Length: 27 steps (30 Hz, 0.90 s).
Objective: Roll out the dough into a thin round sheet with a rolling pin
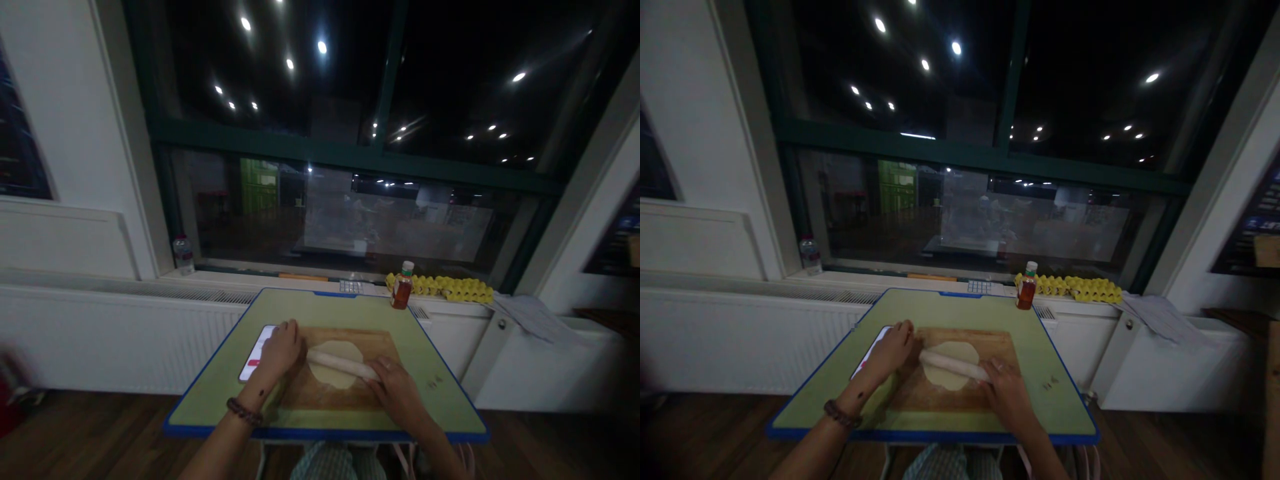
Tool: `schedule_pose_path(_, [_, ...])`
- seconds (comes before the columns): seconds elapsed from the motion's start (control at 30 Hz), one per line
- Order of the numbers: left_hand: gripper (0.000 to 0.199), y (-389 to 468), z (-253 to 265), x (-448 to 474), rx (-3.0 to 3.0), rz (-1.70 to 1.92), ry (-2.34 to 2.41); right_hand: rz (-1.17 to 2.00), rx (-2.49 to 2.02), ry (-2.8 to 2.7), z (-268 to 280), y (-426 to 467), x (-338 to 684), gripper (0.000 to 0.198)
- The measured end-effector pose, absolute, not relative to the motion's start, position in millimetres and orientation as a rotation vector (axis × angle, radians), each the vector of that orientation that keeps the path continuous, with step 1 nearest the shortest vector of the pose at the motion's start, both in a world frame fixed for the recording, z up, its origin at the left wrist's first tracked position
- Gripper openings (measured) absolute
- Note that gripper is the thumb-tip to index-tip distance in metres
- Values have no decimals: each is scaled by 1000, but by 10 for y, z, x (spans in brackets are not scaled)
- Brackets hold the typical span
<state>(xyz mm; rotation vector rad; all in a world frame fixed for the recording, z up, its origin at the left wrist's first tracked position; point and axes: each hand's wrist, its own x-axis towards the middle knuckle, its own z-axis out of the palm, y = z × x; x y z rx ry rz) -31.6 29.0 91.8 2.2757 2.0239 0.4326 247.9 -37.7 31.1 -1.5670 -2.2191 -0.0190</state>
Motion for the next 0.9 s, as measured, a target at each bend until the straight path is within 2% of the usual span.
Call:
schedule_pose_path(0.1, [27, 298, 894, -103, 2506, 738, 1920, -89, -1566, -2212, 292, -435, 2297, 33])
schedule_pose_path(0.17, [28, 330, 790, 41, 2612, 797, 1750, -111, -1542, -2221, 305, -481, 2186, 32])
schedule_pose_path(0.33, [29, 451, 511, 200, 2632, 689, 1675, -113, -1489, -2164, 340, -466, 2108, 24])
schedule_pose_path(0.47, [32, 430, 487, 218, 2646, 664, 1735, -339, -1577, -2103, 264, -238, 2129, 37])
schedule_pose_path(0.57, [36, 296, 489, 209, 2665, 618, 1810, -487, -1735, -2037, 164, -130, 2074, 39])
schedule_pose_path(0.77, [42, 50, 359, 124, 2759, 679, 1769, -456, -1827, -1955, 61, -323, 1968, 44])
schedule_pose_path(0.9, [45, 214, 396, 168, 2717, 664, 1827, -439, -1864, -1969, 149, -217, 1978, 44])
